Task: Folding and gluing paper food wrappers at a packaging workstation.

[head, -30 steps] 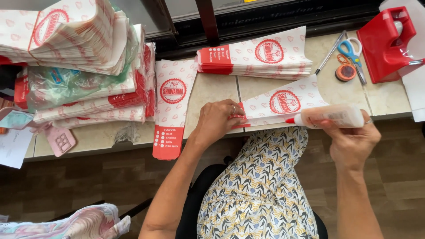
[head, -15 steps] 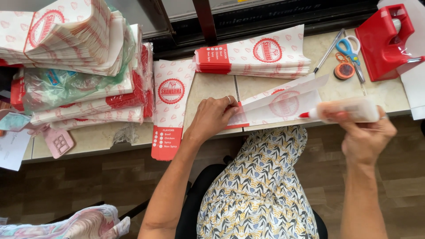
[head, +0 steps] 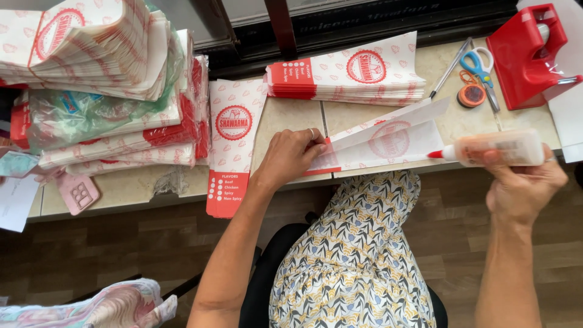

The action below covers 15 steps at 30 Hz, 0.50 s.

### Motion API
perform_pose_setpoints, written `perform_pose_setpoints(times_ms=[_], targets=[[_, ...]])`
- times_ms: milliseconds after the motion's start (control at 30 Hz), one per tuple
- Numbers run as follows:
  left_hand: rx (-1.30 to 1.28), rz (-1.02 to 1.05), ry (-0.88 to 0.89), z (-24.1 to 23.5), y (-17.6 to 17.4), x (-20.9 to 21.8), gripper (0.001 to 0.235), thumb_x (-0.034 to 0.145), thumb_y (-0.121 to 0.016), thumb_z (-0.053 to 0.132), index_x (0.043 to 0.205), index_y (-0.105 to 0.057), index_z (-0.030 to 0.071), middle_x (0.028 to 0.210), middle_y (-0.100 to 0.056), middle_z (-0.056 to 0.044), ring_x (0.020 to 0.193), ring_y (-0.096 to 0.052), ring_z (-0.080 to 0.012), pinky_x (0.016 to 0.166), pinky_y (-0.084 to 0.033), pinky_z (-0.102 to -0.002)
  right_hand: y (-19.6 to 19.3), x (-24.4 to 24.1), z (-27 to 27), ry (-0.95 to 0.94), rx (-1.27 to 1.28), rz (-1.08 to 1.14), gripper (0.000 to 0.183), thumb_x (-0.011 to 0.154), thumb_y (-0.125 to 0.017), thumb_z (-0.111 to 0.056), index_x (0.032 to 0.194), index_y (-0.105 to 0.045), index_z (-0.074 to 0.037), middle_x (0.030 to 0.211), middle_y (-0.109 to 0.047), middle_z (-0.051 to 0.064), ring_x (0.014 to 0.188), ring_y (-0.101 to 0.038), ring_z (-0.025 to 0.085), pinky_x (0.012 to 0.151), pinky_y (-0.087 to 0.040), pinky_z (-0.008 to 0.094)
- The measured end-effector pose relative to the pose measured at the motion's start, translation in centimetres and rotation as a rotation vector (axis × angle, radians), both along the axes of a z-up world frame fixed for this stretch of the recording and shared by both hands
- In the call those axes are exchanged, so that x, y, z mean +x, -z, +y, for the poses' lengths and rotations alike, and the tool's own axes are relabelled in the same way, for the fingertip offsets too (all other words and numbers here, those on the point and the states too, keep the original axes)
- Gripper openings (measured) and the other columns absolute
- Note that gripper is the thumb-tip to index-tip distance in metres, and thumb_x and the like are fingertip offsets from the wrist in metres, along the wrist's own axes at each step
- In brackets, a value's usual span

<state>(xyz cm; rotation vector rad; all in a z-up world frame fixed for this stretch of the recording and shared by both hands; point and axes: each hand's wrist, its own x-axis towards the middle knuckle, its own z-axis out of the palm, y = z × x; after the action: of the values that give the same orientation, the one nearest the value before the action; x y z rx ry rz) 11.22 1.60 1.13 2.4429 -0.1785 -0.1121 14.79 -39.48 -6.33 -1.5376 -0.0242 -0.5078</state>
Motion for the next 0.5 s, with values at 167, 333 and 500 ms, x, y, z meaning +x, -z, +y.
perform_pose_setpoints(times_ms=[167,333,500], targets=[[-0.026,0.018,-0.007,0.1,-0.4,0.1,0.017,0.095,-0.064,0.028,0.093,-0.074,0.015,0.084,-0.079,-0.002,0.077,-0.07,-0.0282,0.071,-0.046,-0.041,1.0,-1.7,6.5,-0.071,0.037,0.009,0.034,0.083,-0.096,-0.008,0.096,-0.066,-0.003,0.098,-0.059,0.0,0.091,-0.063,0.013,0.078,-0.057,0.031],[-0.119,0.038,-0.038,0.1,-1.5,0.4,0.013,0.091,-0.071,0.018,0.095,-0.079,0.008,0.076,-0.078,-0.012,0.075,-0.077,-0.0348,0.073,-0.056,-0.043,1.6,-3.8,14.4,-0.243,0.061,-0.047,0.033,0.074,-0.089,0.007,0.101,-0.073,-0.001,0.092,-0.073,0.013,0.099,-0.067,0.018,0.096,-0.057,0.041],[-0.149,0.04,-0.027,0.6,-0.9,0.4,0.015,0.09,-0.07,0.02,0.096,-0.079,0.009,0.077,-0.078,-0.013,0.077,-0.076,-0.0393,0.074,-0.056,-0.047,1.2,-5.1,19.9,-0.349,0.09,-0.01,0.026,0.078,-0.086,0.005,0.1,-0.071,0.002,0.088,-0.075,0.017,0.09,-0.072,0.021,0.089,-0.06,0.041]])
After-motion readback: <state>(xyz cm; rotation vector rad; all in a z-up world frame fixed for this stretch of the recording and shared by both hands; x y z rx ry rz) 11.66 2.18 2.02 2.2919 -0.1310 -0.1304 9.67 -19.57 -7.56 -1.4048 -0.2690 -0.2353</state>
